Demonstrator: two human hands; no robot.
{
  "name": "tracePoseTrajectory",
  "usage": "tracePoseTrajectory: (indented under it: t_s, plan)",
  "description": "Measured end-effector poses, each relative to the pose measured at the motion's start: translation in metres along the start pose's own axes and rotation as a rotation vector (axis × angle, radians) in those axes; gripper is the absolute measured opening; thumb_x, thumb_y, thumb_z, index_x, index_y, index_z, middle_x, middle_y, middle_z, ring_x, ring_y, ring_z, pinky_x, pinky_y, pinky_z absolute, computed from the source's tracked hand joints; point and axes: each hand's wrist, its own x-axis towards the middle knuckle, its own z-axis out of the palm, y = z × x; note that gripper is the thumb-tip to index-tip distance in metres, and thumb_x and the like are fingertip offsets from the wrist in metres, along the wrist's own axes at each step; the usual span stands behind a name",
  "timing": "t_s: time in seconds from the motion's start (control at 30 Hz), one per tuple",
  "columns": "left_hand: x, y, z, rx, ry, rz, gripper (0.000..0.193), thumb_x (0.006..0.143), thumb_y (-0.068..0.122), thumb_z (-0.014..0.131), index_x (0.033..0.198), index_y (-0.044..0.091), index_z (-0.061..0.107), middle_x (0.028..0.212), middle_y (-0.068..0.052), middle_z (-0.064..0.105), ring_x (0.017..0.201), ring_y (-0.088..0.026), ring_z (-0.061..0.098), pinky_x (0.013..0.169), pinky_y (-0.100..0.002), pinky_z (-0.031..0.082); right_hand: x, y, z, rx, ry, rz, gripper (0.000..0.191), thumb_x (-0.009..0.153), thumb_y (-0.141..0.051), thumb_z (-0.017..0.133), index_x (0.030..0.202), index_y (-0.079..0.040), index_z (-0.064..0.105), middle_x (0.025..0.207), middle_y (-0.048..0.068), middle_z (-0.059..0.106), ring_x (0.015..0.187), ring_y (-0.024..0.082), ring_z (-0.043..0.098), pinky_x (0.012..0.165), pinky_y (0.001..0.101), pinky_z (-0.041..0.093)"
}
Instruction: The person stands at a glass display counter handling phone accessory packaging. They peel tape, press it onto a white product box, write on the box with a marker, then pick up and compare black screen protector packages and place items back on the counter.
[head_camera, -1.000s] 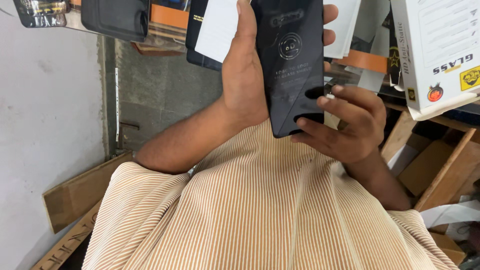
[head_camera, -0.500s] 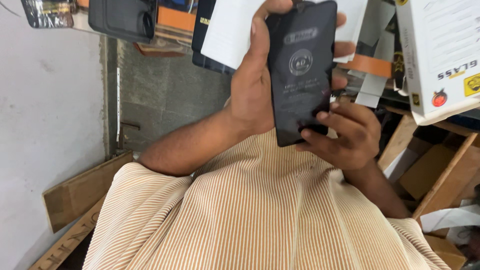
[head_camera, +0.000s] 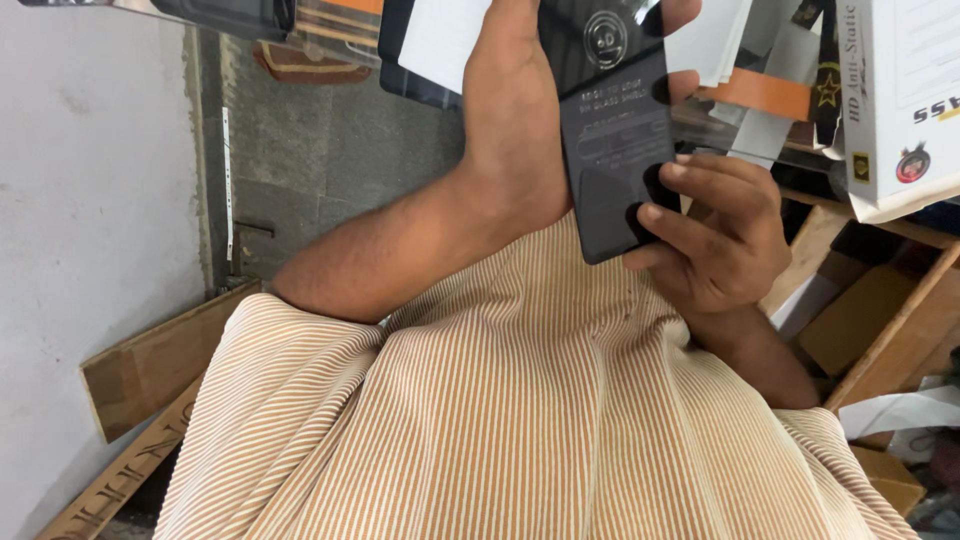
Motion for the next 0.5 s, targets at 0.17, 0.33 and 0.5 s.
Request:
tracePoseTrajectory:
  t_s: [0.17, 0.33, 0.5]
  plan:
    - [-0.005, -0.001, -0.003, -0.031, -0.006, -0.039, 0.067, 0.127, 0.048, 0.018, 0.129, -0.006, 0.057, 0.115, -0.018, 0.063, 0.102, -0.023, 0.066, 0.091, -0.04, 0.059, -0.009, 0.0, 0.003, -0.035, -0.013, -0.023, 0.046, 0.08, -0.046, 0.083, 0.103, -0.007, 0.073, 0.118, 0.012, 0.064, 0.116, 0.034, 0.065, 0.097, 0.0441, 0.059]
    - [-0.004, 0.01, 0.004, -0.173, -0.167, -0.147, 0.069, 0.115, 0.058, 0.016, 0.139, 0.002, 0.049, 0.125, -0.017, 0.064, 0.101, -0.023, 0.07, 0.085, -0.039, 0.061, -0.013, -0.001, -0.003, -0.095, -0.054, -0.078, 0.042, 0.076, -0.041, 0.088, 0.1, -0.009, 0.076, 0.12, 0.011, 0.062, 0.115, 0.036, 0.062, 0.095, 0.0439, 0.059]
    - [0.006, 0.017, 0.015, -0.158, -0.336, -0.144, 0.065, 0.109, 0.062, 0.021, 0.15, 0.016, 0.04, 0.135, -0.017, 0.057, 0.111, -0.024, 0.068, 0.087, -0.041, 0.062, -0.005, 0.011, -0.007, -0.063, 0.008, -0.209, 0.035, 0.074, -0.029, 0.096, 0.097, -0.011, 0.077, 0.12, 0.007, 0.059, 0.113, 0.03, 0.062, 0.091, 0.0402, 0.06]
